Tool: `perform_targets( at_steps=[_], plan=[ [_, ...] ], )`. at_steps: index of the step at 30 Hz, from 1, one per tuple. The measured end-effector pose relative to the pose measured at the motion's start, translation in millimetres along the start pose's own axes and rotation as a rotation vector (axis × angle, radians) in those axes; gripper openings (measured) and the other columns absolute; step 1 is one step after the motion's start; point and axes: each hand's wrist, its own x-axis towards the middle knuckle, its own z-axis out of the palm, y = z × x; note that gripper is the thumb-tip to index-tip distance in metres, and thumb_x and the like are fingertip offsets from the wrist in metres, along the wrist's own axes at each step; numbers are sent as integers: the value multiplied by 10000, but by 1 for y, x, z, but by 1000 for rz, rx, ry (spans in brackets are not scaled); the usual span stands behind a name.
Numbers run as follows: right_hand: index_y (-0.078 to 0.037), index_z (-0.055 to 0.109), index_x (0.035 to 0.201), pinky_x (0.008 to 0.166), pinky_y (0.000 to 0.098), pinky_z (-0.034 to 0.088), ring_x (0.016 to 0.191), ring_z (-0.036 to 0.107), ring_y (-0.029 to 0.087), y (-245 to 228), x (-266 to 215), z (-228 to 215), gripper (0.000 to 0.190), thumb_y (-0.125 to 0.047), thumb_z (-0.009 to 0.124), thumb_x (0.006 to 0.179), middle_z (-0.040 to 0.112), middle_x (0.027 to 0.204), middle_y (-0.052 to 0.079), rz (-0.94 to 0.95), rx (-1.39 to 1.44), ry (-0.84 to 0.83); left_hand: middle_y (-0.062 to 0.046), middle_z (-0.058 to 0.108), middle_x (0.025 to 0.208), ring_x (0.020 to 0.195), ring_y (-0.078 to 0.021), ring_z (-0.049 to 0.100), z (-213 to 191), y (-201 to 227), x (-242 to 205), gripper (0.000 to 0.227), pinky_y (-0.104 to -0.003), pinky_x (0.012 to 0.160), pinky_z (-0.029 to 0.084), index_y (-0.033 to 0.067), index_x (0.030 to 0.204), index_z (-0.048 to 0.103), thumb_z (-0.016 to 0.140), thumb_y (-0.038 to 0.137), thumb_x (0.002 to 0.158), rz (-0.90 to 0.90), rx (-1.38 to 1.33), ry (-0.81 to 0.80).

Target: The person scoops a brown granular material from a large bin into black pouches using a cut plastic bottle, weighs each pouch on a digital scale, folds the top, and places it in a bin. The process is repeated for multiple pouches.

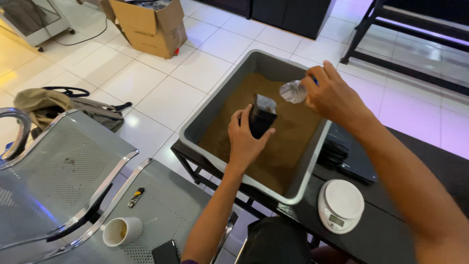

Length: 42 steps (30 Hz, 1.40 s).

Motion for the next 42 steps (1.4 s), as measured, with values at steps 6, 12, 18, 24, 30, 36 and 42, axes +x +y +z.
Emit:
perform_targets(
  at_steps=[6,12,18,24,30,36,42],
  plan=[
    [-125,675,984,895,379,527,860,687,238,-68,-5,177,475,-439,815,657,708,935,84,-83,160,-282,-182,474,1310,1226,-407,522,1,-8,7,883,-536,1080,399,79,1439,484,856,435,722,43,-68,392],
    [-70,680,932,796,441,560,811,701,346,-144,21,188,344,-279,778,678,694,833,159,-106,549,-244,-165,459,1332,1241,-376,506,2,-14,11,855,-539,1090,391,75,1445,483,845,401,742,32,-67,431],
    [-97,681,1005,870,501,598,961,731,395,-122,2,163,327,-268,741,734,732,968,179,155,866,-605,-180,474,1310,1179,-399,540,-3,-10,11,846,-542,1052,422,80,1425,499,851,412,732,48,-39,340],
    [-188,746,1061,900,398,589,1013,745,276,-34,-33,100,370,-349,814,735,766,1028,53,360,724,-538,-175,492,1310,1180,-414,565,7,-16,6,895,-557,1029,442,118,1444,506,873,446,697,22,7,155],
    [-137,742,1137,919,430,571,1041,727,324,22,-41,9,392,-295,784,781,756,1078,94,472,730,-426,-210,437,1380,1289,-495,484,-4,0,3,923,-600,1071,398,130,1497,450,876,378,716,-49,55,-183],
    [-33,729,1113,850,460,584,1004,698,408,29,-12,-68,337,-157,755,800,723,1111,199,350,689,-307,-179,418,1412,1341,-491,452,1,-5,3,973,-593,1113,366,181,1518,416,869,443,698,10,128,-355],
    [-91,712,1173,965,414,578,1100,672,338,15,8,-80,359,-200,753,833,696,1159,152,108,533,-342,-165,423,1397,1336,-486,461,4,-7,1,952,-586,1113,367,192,1509,422,857,445,702,55,133,-396]
  ],
)
